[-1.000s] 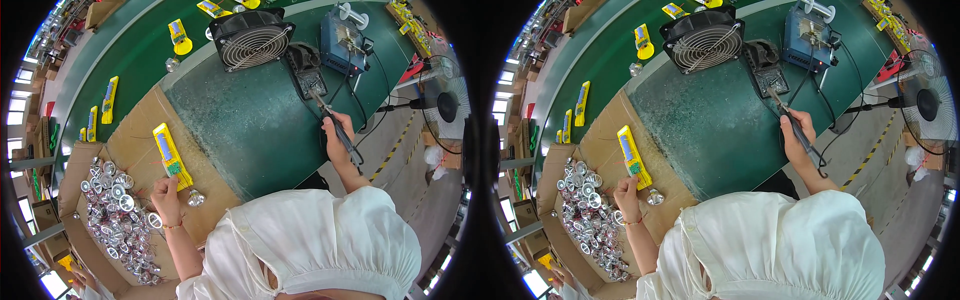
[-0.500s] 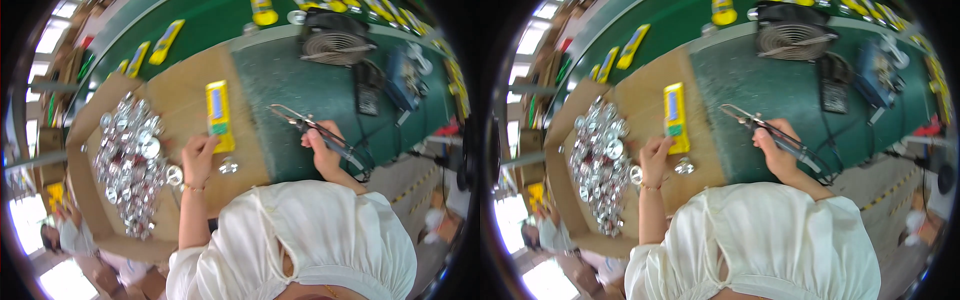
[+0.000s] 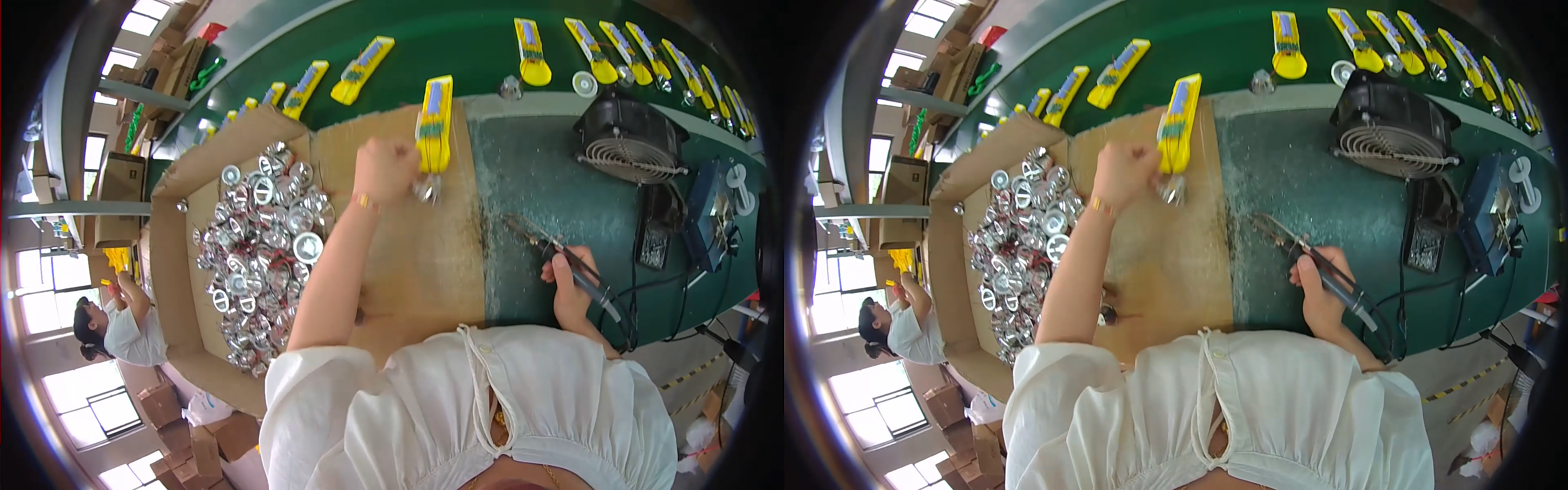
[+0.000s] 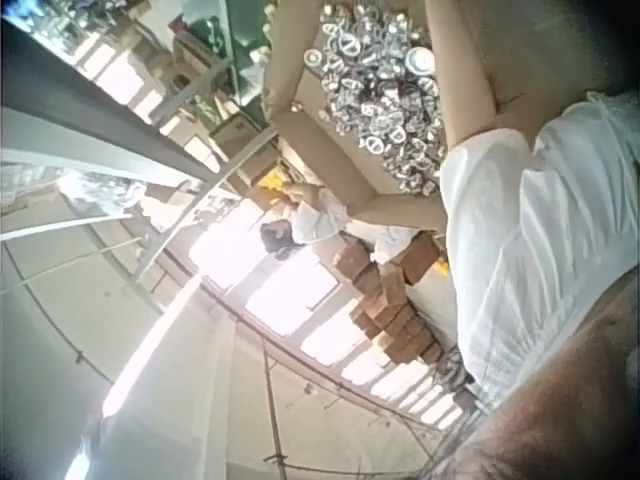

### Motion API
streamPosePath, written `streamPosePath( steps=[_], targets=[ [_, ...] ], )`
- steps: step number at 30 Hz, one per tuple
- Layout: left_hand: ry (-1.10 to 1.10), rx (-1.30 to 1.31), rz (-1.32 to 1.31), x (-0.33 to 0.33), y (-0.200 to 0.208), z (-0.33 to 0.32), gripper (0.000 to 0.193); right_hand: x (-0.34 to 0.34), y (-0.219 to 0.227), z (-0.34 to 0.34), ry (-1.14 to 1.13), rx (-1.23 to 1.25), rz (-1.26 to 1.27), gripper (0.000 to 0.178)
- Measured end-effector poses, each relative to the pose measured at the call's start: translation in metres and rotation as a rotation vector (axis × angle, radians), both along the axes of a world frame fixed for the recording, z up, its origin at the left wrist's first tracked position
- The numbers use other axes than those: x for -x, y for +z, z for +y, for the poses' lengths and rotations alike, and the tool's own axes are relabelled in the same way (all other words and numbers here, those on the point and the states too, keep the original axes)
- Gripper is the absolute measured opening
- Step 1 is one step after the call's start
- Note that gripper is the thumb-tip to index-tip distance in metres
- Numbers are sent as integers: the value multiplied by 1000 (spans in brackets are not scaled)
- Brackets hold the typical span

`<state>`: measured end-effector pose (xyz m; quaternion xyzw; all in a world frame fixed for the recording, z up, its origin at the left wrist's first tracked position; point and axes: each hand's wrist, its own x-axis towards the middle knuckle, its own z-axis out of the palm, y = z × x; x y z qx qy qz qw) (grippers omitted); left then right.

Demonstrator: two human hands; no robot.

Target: Soldering and assembling LED flashlight components on a production line.

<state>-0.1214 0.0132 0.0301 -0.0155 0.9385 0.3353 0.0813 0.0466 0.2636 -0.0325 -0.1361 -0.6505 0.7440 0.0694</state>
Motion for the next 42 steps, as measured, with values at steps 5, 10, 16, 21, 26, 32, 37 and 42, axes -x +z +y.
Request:
streamPosePath(
  steps=[5, 10, 16, 21, 26, 32, 37, 42],
  targets=[
    [101, 359, 585, 115, -17, -26, 52, -11, -4, 2, 14, 60, 4, 12],
    [7, 489, 195, 124, -28, -91, 48, -4, 0, 0, 73, 58, -22, 14],
    [-104, 409, 282, -17, 10, -37, 45, -5, -4, 3, 38, 55, 4, 12],
    [25, 116, 77, -148, 8, -1, 43, 4, -1, 1, 28, 0, -6, 17],
    [182, 199, 329, -191, 25, -61, 20, 1, -2, 2, 0, -23, 21, 19],
    [-160, 693, 388, -232, 2, -58, 12, -8, 7, -4, 20, -44, 46, 19],
    [-189, 732, 516, -229, -28, -64, 5, -18, 16, -8, 83, -42, 63, 20],
    [-157, 660, 558, -223, -22, -55, 6, -31, 22, -14, 162, -13, 69, 17]
  ],
)
